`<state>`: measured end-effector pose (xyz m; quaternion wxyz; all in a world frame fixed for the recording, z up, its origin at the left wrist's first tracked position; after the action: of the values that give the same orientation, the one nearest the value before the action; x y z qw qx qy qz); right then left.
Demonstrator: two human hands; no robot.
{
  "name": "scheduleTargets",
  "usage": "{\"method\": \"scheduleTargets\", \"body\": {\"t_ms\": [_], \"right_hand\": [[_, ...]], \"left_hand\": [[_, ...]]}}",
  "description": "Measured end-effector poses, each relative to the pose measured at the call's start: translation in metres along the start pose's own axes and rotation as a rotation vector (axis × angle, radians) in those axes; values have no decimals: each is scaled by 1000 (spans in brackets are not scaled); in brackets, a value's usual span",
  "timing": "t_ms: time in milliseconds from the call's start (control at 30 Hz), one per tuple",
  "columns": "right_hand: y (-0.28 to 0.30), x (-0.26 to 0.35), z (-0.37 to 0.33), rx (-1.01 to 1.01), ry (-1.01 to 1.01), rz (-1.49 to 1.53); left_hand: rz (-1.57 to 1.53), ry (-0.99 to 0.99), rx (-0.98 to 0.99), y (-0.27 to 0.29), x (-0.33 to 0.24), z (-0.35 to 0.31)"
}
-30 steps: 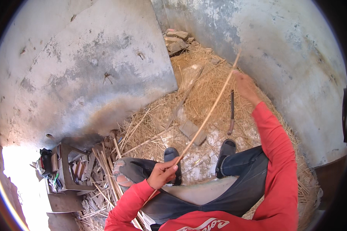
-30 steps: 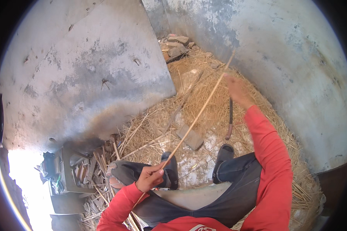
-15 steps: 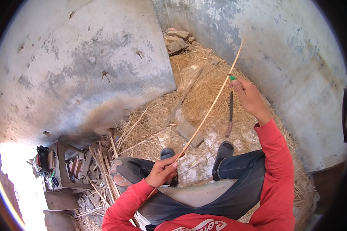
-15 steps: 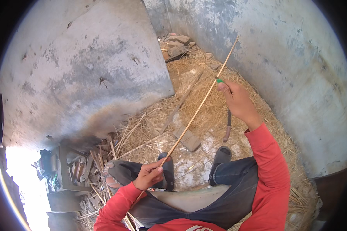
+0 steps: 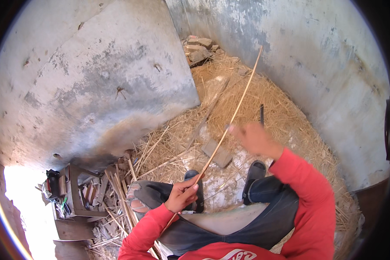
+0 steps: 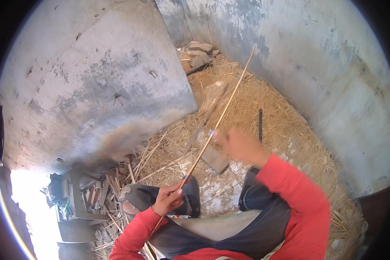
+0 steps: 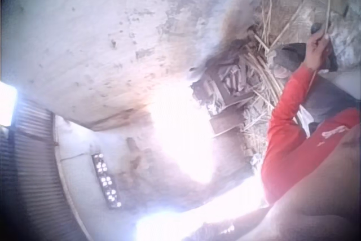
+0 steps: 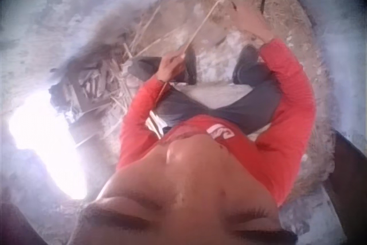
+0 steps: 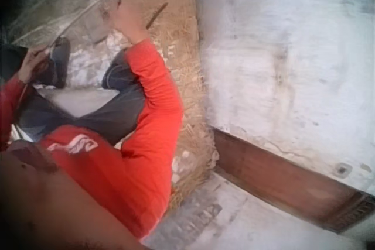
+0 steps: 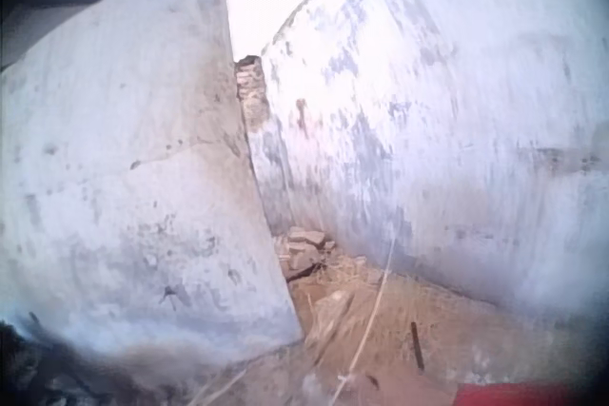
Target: The person shapes a long thin wood strip, first using a small green utility knife to shave edges and then using a larger saw-like blade to scrape and thin the material.
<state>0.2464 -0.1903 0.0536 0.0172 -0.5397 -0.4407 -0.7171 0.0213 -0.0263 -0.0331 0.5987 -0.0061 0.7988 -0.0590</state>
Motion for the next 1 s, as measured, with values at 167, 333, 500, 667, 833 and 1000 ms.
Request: {"method": "scheduleTargets", "body": {"t_ms": [167,333,500,667,833,1000], "right_hand": [[68,-34,21,-264,-71,92],[-58,37,-30,62,194,47],[-29,36,-12,-121,196,-8],[35,5,17,-248,92,111],[-60,54,-31,21,219,75],[-8,20,11,-168,73,96]], "left_hand": [[-8,-13,47,-4,4,3],[-102,-12,44,4,1,4],[-138,-4,7,6,0,3],[-171,-1,61,1,-3,1],[-205,10,31,7,-4,0],[-193,-12,12,7,-5,3]]}}
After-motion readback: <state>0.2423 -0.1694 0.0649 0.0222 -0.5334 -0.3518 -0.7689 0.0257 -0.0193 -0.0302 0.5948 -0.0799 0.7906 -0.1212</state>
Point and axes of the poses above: each hand's wrist, its own z-axis towards the middle knuckle, its own y-axis out of the back of the hand, x = y × z, the point moved 8 cm from there along z, towards the middle knuckle, and after that the axes turned 15 degrees about z, right-handed, at the moved point
